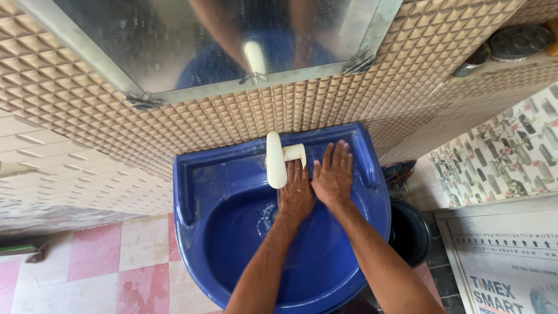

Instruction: The person washes a small grey object with a red scrubbing pad under running water, then washes a bar of soap, and finally washes their hands. The person places the washed items on a wall shelf.

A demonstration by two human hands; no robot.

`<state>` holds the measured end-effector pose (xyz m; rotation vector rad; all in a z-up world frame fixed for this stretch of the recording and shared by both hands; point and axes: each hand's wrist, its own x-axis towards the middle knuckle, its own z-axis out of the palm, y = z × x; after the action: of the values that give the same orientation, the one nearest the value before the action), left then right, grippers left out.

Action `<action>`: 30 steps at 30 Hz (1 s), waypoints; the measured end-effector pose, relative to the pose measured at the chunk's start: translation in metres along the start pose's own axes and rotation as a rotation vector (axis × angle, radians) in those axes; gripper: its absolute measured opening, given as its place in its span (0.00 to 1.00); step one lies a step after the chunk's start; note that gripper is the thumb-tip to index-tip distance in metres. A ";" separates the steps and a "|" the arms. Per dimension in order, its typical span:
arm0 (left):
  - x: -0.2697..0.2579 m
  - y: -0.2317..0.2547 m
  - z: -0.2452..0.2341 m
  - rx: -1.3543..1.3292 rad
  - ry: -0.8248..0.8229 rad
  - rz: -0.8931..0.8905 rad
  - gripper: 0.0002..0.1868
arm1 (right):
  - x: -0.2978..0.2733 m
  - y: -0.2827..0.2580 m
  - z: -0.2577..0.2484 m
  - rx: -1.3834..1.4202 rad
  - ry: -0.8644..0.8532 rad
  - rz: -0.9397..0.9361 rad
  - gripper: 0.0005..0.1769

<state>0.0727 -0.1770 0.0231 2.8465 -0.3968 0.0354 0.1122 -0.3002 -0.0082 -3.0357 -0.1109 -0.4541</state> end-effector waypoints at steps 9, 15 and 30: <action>-0.031 -0.029 -0.009 -0.960 0.189 -0.147 0.19 | -0.018 0.019 -0.018 0.190 0.039 -0.022 0.34; -0.036 -0.039 0.008 -2.030 0.161 -1.132 0.23 | -0.020 0.012 -0.012 0.667 0.101 -0.012 0.21; -0.055 -0.026 -0.014 -2.049 0.690 -1.279 0.20 | -0.071 -0.095 0.004 2.314 -0.812 1.269 0.13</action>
<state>0.0273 -0.1347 0.0264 0.5566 0.9673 0.1889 0.0375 -0.2096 -0.0269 -0.4526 0.6411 0.6318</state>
